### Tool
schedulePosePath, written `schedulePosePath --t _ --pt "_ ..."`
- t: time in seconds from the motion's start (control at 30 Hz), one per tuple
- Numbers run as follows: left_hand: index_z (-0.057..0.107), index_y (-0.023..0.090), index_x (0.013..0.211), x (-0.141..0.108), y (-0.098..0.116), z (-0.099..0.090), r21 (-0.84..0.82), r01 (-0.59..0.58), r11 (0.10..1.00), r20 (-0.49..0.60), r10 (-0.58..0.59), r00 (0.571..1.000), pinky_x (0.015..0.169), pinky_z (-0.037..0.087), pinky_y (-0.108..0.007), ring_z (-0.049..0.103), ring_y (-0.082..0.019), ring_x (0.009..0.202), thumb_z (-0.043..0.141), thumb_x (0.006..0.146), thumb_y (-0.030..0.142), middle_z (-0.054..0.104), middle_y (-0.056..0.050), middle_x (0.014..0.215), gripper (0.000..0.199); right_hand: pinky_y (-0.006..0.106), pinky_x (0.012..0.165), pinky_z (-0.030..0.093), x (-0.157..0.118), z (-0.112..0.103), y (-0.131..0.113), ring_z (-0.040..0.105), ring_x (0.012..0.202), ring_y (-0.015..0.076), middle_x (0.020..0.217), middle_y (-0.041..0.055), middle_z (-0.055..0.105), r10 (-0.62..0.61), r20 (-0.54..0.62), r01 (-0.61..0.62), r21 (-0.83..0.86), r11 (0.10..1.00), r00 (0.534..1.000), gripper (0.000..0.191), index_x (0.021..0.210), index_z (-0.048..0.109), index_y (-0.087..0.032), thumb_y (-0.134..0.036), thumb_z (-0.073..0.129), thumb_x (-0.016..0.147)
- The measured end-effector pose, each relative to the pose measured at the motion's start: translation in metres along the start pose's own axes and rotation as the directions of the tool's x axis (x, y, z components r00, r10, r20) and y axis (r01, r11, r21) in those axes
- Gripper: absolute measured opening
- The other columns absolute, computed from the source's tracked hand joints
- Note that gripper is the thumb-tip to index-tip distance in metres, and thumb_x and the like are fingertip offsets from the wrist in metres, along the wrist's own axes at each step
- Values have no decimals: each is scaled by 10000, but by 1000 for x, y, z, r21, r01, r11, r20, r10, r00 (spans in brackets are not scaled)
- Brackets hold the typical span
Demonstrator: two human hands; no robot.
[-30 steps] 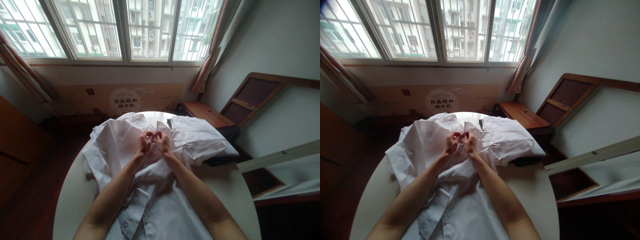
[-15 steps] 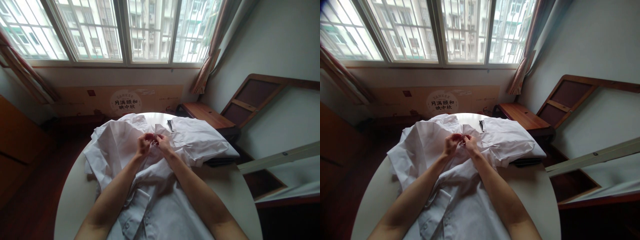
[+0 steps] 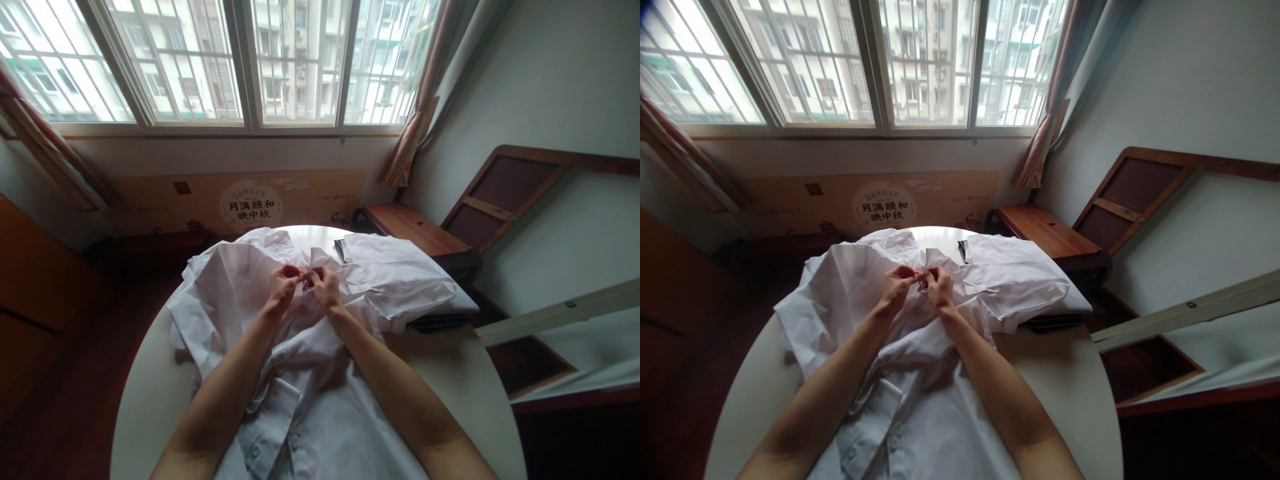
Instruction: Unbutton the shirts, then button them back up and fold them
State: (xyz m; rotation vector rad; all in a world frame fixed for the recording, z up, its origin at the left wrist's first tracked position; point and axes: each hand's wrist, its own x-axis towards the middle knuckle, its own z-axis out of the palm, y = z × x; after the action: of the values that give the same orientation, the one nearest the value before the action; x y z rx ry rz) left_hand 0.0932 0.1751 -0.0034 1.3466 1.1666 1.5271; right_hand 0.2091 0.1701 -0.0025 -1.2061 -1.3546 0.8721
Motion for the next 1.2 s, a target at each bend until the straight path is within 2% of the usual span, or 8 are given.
schedulePosePath --t 0.13,0.3,0.57,0.73,0.87,0.97,1.1,1.2 --pt "621 152 753 1 2 -4 131 -127 983 67 119 991 593 476 -236 615 -139 626 704 654 282 657 -29 689 184 257 616 477 -3 -4 -1 622 647 163 783 48 679 -139 14 139 -187 972 990 166 836 596 -185 -289 467 848" --pt "639 181 793 -8 7 -4 402 -285 870 110 263 958 657 461 -244 625 -145 657 637 725 240 677 -26 723 89 297 743 437 -8 -6 -5 614 781 200 846 85 674 -283 62 280 -451 848 957 200 878 608 -176 -244 420 881" --pt "553 215 773 -18 11 7 570 -211 794 -99 321 942 651 425 -244 600 -154 650 586 776 231 643 -6 705 36 265 682 444 -15 7 -17 626 722 186 825 76 692 -70 -155 39 -193 981 985 191 819 631 -176 -290 479 845" --pt "536 216 784 -21 5 9 583 -235 778 -112 364 925 678 424 -250 586 -152 670 566 801 252 639 -18 735 50 308 762 433 -20 14 -19 595 793 208 875 90 655 -103 -197 37 -314 949 975 204 822 631 -185 -274 450 846" --pt "523 212 757 -23 8 10 548 -232 804 -107 342 934 656 423 -241 566 -138 632 574 795 268 615 -4 699 84 364 875 398 -18 13 -16 522 961 242 1008 128 580 -162 -219 52 -439 897 962 185 814 606 -179 -245 434 838" --pt "501 206 748 -20 12 12 454 -179 873 -157 276 948 620 419 -226 551 -121 606 601 761 242 600 7 685 107 384 918 373 -14 11 -13 503 980 242 1014 115 568 -115 -198 22 -421 907 974 162 818 597 -181 -244 448 829" --pt "458 197 765 -8 9 8 161 -131 978 -191 162 968 597 429 -202 555 -99 628 623 725 244 588 9 730 176 345 859 410 -5 6 -9 522 910 215 998 98 572 -59 -154 6 -326 945 986 161 835 585 -185 -275 452 835" --pt "376 203 734 7 4 -4 -62 -106 992 -309 82 948 604 433 -186 528 -69 600 635 701 258 525 45 695 267 352 857 407 4 -5 -8 516 930 225 982 106 575 -85 -231 -6 -365 931 969 194 846 577 -181 -305 429 854"
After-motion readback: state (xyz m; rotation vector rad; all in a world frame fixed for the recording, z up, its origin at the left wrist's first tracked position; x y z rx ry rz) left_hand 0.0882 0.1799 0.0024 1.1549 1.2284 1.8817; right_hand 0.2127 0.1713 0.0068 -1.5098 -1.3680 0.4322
